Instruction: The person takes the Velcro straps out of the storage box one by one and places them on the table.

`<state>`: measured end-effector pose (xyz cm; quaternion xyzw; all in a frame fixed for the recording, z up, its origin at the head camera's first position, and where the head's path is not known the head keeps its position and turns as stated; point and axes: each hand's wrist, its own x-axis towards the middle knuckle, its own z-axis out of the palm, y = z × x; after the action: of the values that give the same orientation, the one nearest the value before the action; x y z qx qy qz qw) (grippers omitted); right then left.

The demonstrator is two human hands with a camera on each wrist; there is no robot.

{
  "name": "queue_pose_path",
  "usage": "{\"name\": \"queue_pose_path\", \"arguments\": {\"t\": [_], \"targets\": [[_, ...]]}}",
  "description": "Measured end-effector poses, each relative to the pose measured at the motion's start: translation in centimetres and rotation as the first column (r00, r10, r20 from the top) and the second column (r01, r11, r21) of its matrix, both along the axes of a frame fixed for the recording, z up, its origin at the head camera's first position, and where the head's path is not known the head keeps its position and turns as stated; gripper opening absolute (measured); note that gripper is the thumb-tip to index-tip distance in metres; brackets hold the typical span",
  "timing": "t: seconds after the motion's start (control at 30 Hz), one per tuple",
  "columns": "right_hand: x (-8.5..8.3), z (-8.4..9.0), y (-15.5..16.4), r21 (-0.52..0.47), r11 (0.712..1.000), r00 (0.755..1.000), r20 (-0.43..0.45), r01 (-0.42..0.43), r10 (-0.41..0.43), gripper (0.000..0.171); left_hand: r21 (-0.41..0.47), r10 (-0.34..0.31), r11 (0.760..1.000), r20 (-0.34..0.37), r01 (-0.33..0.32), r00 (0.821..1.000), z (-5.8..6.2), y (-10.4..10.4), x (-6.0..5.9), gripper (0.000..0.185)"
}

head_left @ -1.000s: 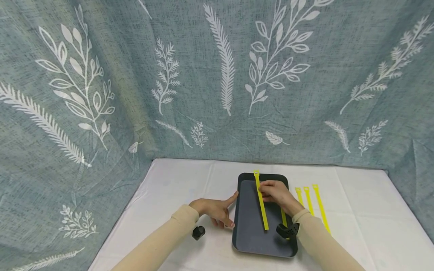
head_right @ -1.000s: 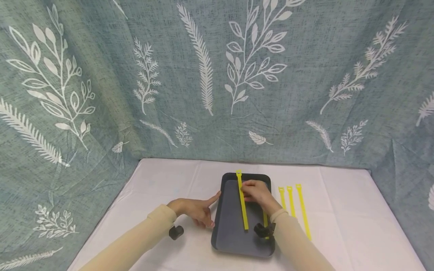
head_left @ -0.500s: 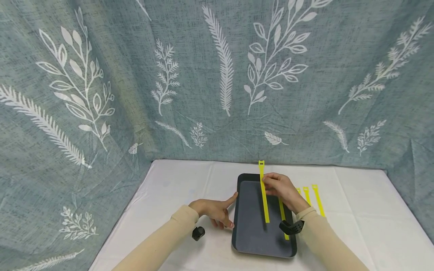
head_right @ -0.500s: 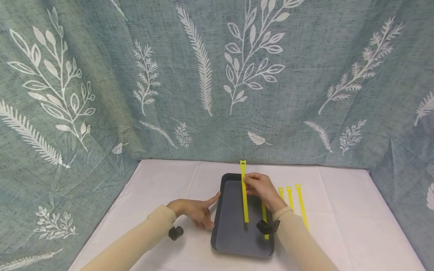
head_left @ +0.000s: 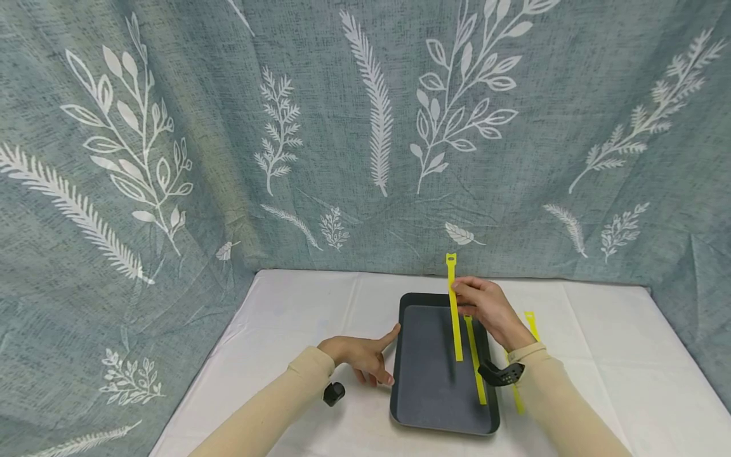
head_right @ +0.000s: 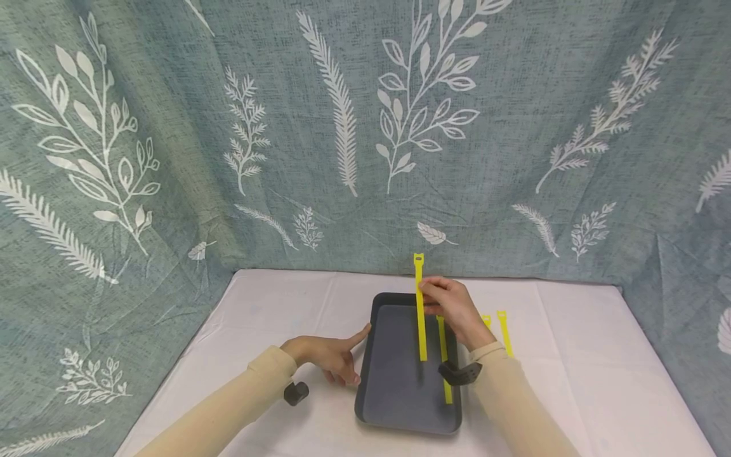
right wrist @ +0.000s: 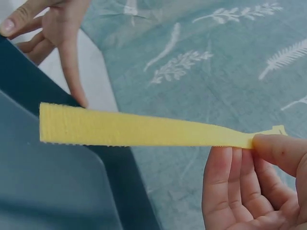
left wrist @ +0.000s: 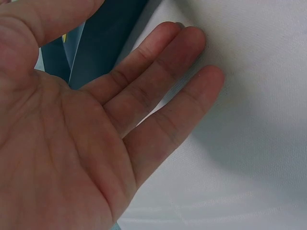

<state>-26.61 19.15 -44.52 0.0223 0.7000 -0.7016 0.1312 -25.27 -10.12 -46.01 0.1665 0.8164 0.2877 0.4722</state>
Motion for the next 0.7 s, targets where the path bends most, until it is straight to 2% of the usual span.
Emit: {"name": "queue_pose_path", "arguments": {"t": [0.43,0.7], "targets": [[-0.2,1.6,2.3,0.018,0.998,0.998,-0.029,0.054,-0.053,0.054,-0.004,0.002,1.0,0.001,-0.002,1.0,0.1,0.0,0.0,0.115],[-0.3,2.1,3.4,0.009,0.997,0.995,-0.053,0.079,-0.079,0.045,0.003,0.014,1.0,0.006,-0.015,1.0,-0.1,0.1,0.0,0.115]]}}
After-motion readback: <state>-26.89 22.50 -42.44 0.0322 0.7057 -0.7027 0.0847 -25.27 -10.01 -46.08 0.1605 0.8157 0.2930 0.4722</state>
